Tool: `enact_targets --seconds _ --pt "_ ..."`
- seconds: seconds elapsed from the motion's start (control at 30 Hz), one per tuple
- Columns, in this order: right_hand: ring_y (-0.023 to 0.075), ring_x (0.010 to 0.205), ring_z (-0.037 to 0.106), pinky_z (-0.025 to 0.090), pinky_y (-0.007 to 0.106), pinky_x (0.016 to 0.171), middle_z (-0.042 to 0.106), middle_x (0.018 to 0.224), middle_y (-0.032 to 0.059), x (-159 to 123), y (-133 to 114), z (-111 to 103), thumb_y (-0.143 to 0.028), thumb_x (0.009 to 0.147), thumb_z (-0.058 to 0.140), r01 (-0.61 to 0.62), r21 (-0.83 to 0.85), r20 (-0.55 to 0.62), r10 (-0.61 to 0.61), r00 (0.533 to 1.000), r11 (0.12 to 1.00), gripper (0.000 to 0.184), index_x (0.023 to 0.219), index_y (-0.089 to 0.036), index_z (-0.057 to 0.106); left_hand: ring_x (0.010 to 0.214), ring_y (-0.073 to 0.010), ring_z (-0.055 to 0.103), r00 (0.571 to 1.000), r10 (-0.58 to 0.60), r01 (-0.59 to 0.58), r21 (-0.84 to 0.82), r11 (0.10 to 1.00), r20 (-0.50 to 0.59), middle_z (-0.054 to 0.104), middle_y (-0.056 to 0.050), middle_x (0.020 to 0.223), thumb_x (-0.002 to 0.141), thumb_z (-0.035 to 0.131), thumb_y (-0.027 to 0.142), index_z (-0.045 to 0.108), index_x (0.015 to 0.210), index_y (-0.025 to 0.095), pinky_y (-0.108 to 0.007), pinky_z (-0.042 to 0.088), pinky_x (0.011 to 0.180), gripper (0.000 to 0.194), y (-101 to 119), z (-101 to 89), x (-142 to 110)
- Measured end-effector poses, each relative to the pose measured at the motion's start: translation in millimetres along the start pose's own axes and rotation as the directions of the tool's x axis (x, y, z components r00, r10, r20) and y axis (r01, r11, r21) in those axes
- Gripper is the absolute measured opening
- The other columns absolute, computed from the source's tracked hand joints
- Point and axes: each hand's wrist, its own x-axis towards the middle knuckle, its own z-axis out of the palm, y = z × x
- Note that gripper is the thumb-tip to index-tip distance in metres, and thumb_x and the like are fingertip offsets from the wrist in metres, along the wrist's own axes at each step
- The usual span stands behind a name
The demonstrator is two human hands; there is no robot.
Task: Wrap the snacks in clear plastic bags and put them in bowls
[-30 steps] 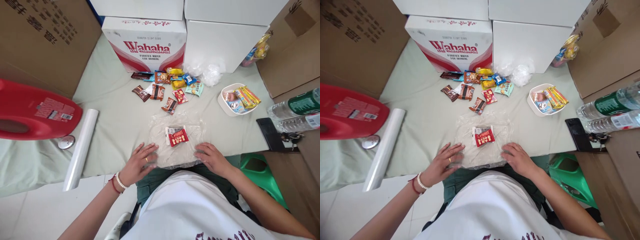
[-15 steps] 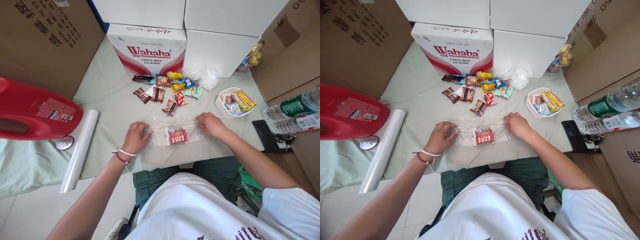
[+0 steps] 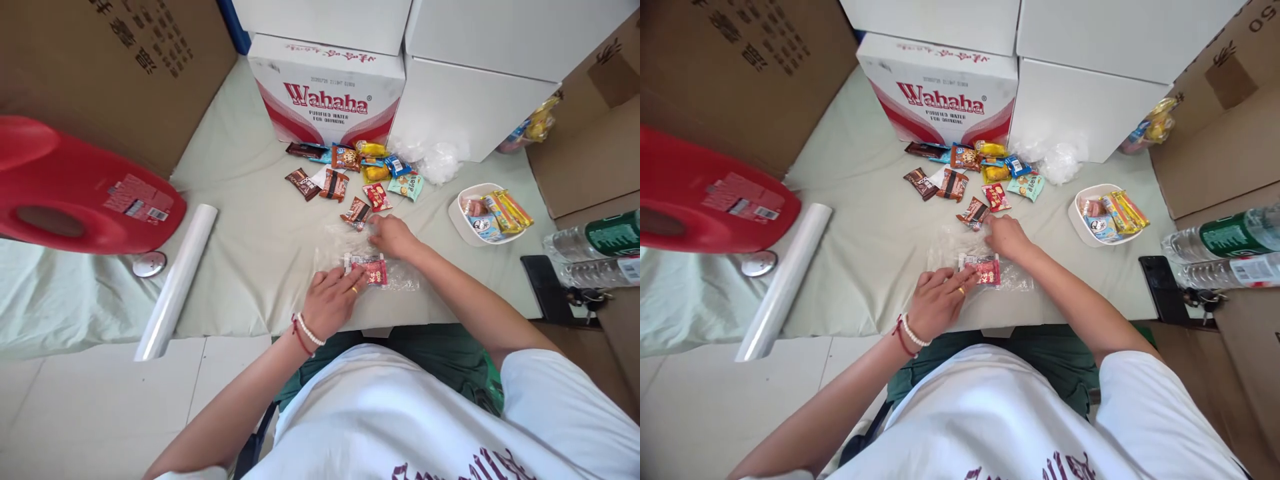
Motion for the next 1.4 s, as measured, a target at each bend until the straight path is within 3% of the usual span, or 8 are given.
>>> enact_targets --seconds 0.13,0.37,0.6,0.87,0.97,1.13,1.27,1.4 --pt "0.0201 0.090 0.067 0.042 0.027 0.081 0.077 0.097 0.0054 -23 -1 -18 -0.025 0.099 0.056 0.141 0.088 0.012 -0.143 0.990 0.986 0.027 0.113 -0.019 0.077 0.104 -0.0268 0.062 0.974 -0.188 0.188 0.007 0.982 0.124 0.063 -0.007 0.148 0.103 0.045 0.028 0.059 0.146 0.029 -0.044 0.041 0.081 0.045 -7 16.7 9" --pt "0.0224 0.095 0.063 0.040 0.028 0.072 0.070 0.111 0.0096 -91 -17 10 -0.022 0.104 0.049 0.490 -0.091 0.191 -0.468 0.863 0.867 0.040 0.140 -0.031 0.066 0.112 -0.0265 0.064 0.904 -0.415 0.428 -0.282 0.859 0.107 0.073 -0.009 0.130 0.101 0.045 0.030 0.071 0.123 0.022 -0.045 0.048 0.095 0.036 -26 31.6 -1" --pt "0.0246 0.102 0.059 0.044 0.032 0.083 0.065 0.118 0.0114 -101 -19 35 -0.008 0.099 0.048 0.499 -0.118 0.167 -0.478 0.862 0.859 0.055 0.147 -0.032 0.060 0.106 -0.0233 0.064 0.505 -0.863 0.737 -0.510 0.443 -0.019 0.068 -0.011 0.114 0.098 0.045 0.041 0.066 0.108 0.019 -0.042 0.050 0.102 0.032 -69 27.3 20" --pt "0.0250 0.104 0.056 0.045 0.032 0.082 0.062 0.118 0.0120 -98 -20 34 -0.012 0.103 0.044 0.478 -0.091 0.170 -0.459 0.872 0.874 0.053 0.148 -0.033 0.059 0.152 -0.0447 0.029 0.763 -0.617 0.645 -0.280 0.711 0.192 0.053 -0.017 0.151 0.073 0.079 0.050 0.069 0.095 0.021 -0.068 0.023 0.122 0.038 -63 16.8 32" --pt "0.0233 0.101 0.053 0.046 0.033 0.085 0.060 0.112 0.0100 -97 -12 41 -0.008 0.102 0.043 0.504 -0.029 0.132 -0.496 0.858 0.863 0.057 0.151 -0.034 0.056 0.117 -0.0321 0.063 0.752 -0.621 0.652 -0.394 0.648 0.222 0.070 -0.012 0.122 0.076 0.073 0.040 0.067 0.087 0.021 -0.054 0.049 0.106 0.023 -58 11.7 18" --pt "0.0236 0.105 0.051 0.048 0.039 0.096 0.061 0.113 0.0097 -99 -9 55 -0.010 0.101 0.044 0.537 0.108 -0.025 -0.537 0.843 0.837 0.050 0.143 -0.028 0.064 0.077 -0.0174 0.067 0.748 -0.630 0.587 -0.650 0.484 0.207 0.073 -0.003 0.088 0.089 0.062 0.038 0.067 0.096 0.021 -0.033 0.056 0.076 0.019 -14 7.6 29" --pt "0.0270 0.116 0.053 0.048 0.047 0.103 0.063 0.124 0.0149 -114 0 58 -0.013 0.097 0.050 0.550 0.254 -0.152 -0.528 0.835 0.796 0.034 0.122 -0.017 0.073 0.114 -0.0267 0.066 0.912 -0.392 0.399 -0.499 0.769 0.126 0.075 -0.010 0.123 0.100 0.051 0.037 0.074 0.111 0.020 -0.045 0.051 0.097 0.031 27 18.3 38" --pt "0.0234 0.106 0.061 0.052 0.043 0.096 0.068 0.113 0.0102 -133 20 57 -0.012 0.096 0.043 0.362 0.424 -0.289 -0.255 0.923 0.830 0.037 0.116 -0.022 0.073 0.129 -0.0309 0.059 0.958 -0.276 0.286 -0.216 0.934 0.074 0.064 -0.012 0.145 0.101 0.047 0.028 0.066 0.134 0.020 -0.050 0.043 0.100 0.039 40 31.2 24"
